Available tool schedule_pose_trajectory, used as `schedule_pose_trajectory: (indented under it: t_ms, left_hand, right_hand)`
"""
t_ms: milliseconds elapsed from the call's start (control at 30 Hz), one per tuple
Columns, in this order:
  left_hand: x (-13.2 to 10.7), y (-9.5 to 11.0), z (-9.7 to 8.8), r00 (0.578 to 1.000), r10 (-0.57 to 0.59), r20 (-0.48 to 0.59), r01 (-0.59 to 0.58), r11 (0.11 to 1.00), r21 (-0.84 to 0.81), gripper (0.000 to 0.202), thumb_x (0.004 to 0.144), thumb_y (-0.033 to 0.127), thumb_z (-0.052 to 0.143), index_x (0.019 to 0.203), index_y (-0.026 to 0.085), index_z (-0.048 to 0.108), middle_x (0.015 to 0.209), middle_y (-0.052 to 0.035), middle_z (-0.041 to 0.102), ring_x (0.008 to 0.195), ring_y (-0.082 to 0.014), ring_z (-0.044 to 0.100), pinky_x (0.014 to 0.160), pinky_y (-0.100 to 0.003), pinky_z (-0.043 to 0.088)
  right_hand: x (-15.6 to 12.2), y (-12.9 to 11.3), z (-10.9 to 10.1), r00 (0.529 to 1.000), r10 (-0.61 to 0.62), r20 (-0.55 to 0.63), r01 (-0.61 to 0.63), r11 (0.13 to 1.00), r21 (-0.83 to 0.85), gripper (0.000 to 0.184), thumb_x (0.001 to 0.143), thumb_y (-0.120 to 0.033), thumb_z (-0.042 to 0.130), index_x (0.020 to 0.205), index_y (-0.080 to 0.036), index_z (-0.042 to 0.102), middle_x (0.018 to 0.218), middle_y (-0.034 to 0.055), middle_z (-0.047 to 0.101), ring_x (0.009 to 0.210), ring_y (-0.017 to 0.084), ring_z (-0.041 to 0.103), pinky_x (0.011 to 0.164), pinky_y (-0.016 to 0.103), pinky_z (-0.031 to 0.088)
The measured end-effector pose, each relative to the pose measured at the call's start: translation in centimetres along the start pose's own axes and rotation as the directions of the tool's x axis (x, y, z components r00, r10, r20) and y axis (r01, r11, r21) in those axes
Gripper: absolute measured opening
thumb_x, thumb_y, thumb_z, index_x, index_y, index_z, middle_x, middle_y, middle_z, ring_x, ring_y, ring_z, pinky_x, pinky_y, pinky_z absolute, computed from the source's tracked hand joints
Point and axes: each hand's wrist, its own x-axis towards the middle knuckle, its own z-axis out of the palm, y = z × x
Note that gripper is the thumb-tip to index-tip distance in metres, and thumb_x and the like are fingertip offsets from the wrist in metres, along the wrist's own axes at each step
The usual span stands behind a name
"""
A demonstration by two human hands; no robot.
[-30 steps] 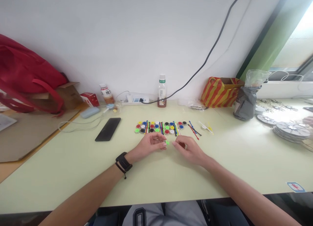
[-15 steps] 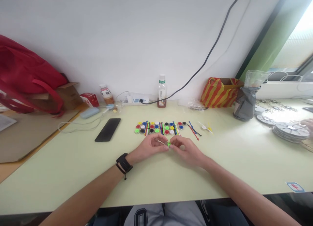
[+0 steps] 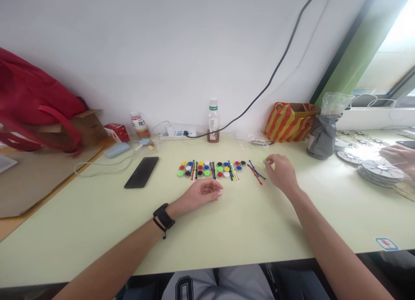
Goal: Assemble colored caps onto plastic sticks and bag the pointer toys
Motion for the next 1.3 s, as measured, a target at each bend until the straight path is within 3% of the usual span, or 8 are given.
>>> schedule_pose_trajectory:
  t_ms: [133, 367, 533, 667, 867, 1067, 1300]
  left_hand:
    - [0.1, 0.1, 0.0, 1.0, 0.007, -0.004, -0.007, 1.0, 0.002, 0.031, 0.087, 0.042, 0.079, 0.105, 0.018, 0.073, 0.101, -0.0066, 0.072, 0.092, -0.0171, 0.067, 0.088, -0.032, 0.056]
    - [0.1, 0.0, 0.0, 1.0, 0.022, 0.016, -0.023, 1.0, 0.017, 0.029, 0.088, 0.042, 0.078, 0.104, 0.018, 0.074, 0.102, -0.0066, 0.072, 0.094, -0.0171, 0.067, 0.09, -0.032, 0.054]
    - [0.1, 0.1, 0.1, 0.999, 0.029, 0.03, -0.03, 0.999, 0.024, 0.028, 0.088, 0.041, 0.078, 0.103, 0.018, 0.074, 0.103, -0.0067, 0.072, 0.096, -0.0173, 0.067, 0.092, -0.032, 0.054]
    - [0.0, 0.2, 0.1, 0.999, 0.037, 0.038, -0.038, 0.999, 0.031, 0.029, 0.088, 0.042, 0.078, 0.103, 0.018, 0.074, 0.102, -0.0066, 0.072, 0.095, -0.0174, 0.068, 0.092, -0.031, 0.053]
    - [0.0, 0.3, 0.1, 0.999, 0.03, 0.045, -0.032, 0.999, 0.04, 0.03, 0.088, 0.044, 0.078, 0.102, 0.018, 0.074, 0.103, -0.0072, 0.073, 0.096, -0.018, 0.068, 0.092, -0.032, 0.053]
    - [0.0, 0.4, 0.1, 0.998, 0.028, 0.058, -0.03, 0.998, 0.046, 0.029, 0.089, 0.043, 0.076, 0.103, 0.018, 0.073, 0.103, -0.0074, 0.072, 0.096, -0.0184, 0.067, 0.093, -0.033, 0.053]
    - [0.1, 0.3, 0.0, 0.997, 0.03, 0.066, -0.033, 0.998, 0.045, 0.029, 0.089, 0.043, 0.077, 0.102, 0.018, 0.074, 0.102, -0.0074, 0.072, 0.095, -0.0184, 0.067, 0.092, -0.033, 0.053]
  right_hand:
    - [-0.2, 0.7, 0.9, 0.981, 0.01, 0.191, 0.027, 0.981, -0.19, 0.014, 0.091, -0.022, 0.058, 0.082, -0.021, 0.07, 0.102, 0.0133, 0.066, 0.099, 0.031, 0.055, 0.079, 0.041, 0.041]
    - [0.3, 0.5, 1.2, 0.983, 0.113, 0.142, -0.07, 0.959, -0.273, 0.015, 0.092, -0.024, 0.06, 0.09, -0.022, 0.074, 0.106, 0.0152, 0.064, 0.105, 0.034, 0.051, 0.081, 0.045, 0.041]
    - [0.2, 0.3, 1.0, 0.996, 0.038, 0.076, -0.025, 0.986, -0.163, 0.017, 0.091, -0.027, 0.059, 0.1, -0.021, 0.072, 0.106, 0.0133, 0.066, 0.103, 0.032, 0.053, 0.084, 0.044, 0.043]
    - [-0.1, -0.7, 0.7, 0.972, -0.101, 0.211, 0.101, 0.995, 0.011, 0.016, 0.091, -0.032, 0.06, 0.085, -0.022, 0.071, 0.094, 0.0089, 0.069, 0.094, 0.027, 0.058, 0.081, 0.038, 0.044]
    - [-0.4, -1.9, 0.6, 0.935, -0.11, 0.336, 0.139, 0.988, -0.062, 0.012, 0.09, -0.027, 0.061, 0.083, -0.024, 0.07, 0.087, 0.0052, 0.074, 0.093, 0.026, 0.062, 0.079, 0.036, 0.042]
    - [-0.2, -1.7, 0.9, 0.944, -0.069, 0.322, 0.084, 0.996, -0.034, 0.013, 0.091, -0.025, 0.058, 0.084, -0.023, 0.069, 0.089, 0.0052, 0.075, 0.091, 0.024, 0.064, 0.075, 0.034, 0.042]
    - [0.2, -1.0, 1.0, 0.975, 0.018, 0.221, -0.013, 1.0, -0.022, 0.016, 0.093, -0.029, 0.054, 0.084, -0.023, 0.066, 0.088, 0.0066, 0.074, 0.09, 0.025, 0.064, 0.068, 0.033, 0.042]
